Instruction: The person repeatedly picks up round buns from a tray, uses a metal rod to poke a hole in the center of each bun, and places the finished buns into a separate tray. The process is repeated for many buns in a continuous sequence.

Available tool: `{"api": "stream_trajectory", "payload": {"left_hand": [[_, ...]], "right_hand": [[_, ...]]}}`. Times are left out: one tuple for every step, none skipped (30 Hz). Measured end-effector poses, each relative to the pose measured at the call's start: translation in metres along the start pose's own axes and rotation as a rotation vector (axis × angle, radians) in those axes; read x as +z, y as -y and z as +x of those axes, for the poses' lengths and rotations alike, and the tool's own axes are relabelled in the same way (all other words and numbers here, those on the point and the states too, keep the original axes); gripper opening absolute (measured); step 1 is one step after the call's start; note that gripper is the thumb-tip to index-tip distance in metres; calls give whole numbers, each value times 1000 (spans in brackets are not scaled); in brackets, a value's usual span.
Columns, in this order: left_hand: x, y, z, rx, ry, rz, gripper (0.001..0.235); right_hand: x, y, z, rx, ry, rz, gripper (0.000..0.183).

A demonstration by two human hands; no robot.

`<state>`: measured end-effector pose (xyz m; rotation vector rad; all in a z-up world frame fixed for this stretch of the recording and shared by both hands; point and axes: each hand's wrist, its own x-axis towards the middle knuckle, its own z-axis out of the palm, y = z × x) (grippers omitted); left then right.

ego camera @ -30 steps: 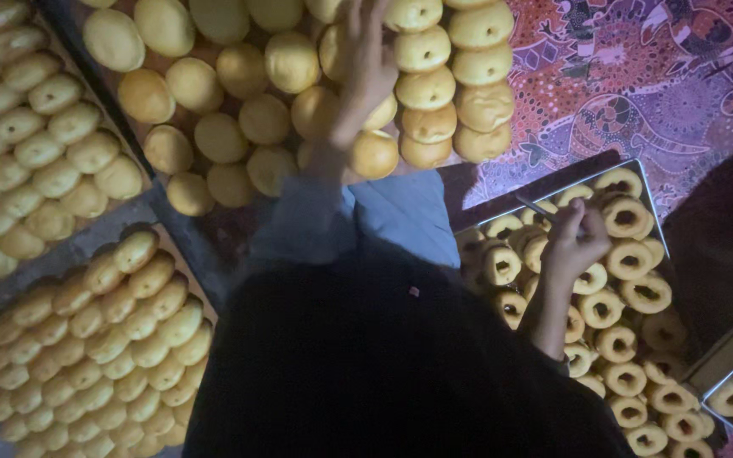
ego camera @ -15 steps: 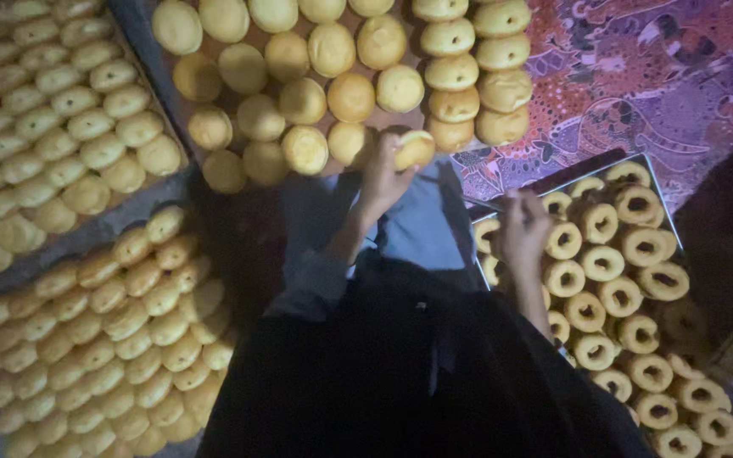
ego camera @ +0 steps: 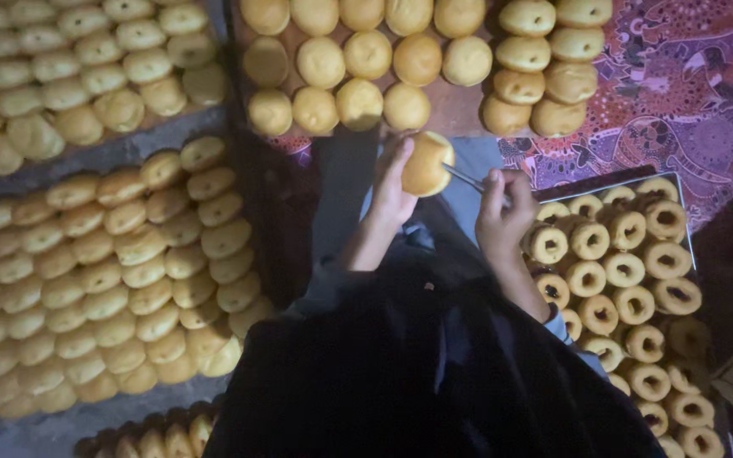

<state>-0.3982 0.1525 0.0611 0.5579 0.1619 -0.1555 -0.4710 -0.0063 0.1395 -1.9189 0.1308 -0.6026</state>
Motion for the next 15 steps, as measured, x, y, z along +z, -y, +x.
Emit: {"api": "stream_trajectory", "payload": {"left_hand": [[4,-2,-4,39,-2,85,33],[9,-4,-8,73,0,171,32],[14,-6,-12,106,1,258,30],[18,-7,-17,103,30,338,29],[22,-8,-22,98,59,417,28],[26,-8,-26,94,89,496,27],[29,-10,-29,65,66,460,26],[31,-12,-28,39,46,427,25],[33,-14,-28,13,26,393,24],[33,-17,-26,-7,1,357,24],[33,-19,-23,-27,-23,320,25],[33,-21,-20,-39,-49,282,25],[31,-21,-17,-59,-17,287,25],[28,-20,-19,-84,8,295,25],[25,-17,-21,-108,34,302,26]], "right_hand": [[3,2,-1,-38,7,-25,18],[6,4,-3,-75,8,-52,18],[11,5,-3,-144,35,-109,17],[15,5,-4,-209,59,-168,16],[18,4,-3,-274,84,-227,15],[20,3,-1,-257,143,-224,16],[22,0,4,-239,201,-221,17],[23,-2,9,-225,256,-215,18],[18,-4,14,-189,249,-188,19],[15,-6,20,-156,241,-161,21],[14,-6,21,-124,232,-134,23],[12,-7,24,-148,244,-118,22],[12,-8,25,-173,257,-102,22],[11,-8,20,-189,272,-85,21],[12,-10,17,-186,284,-128,22]]}}
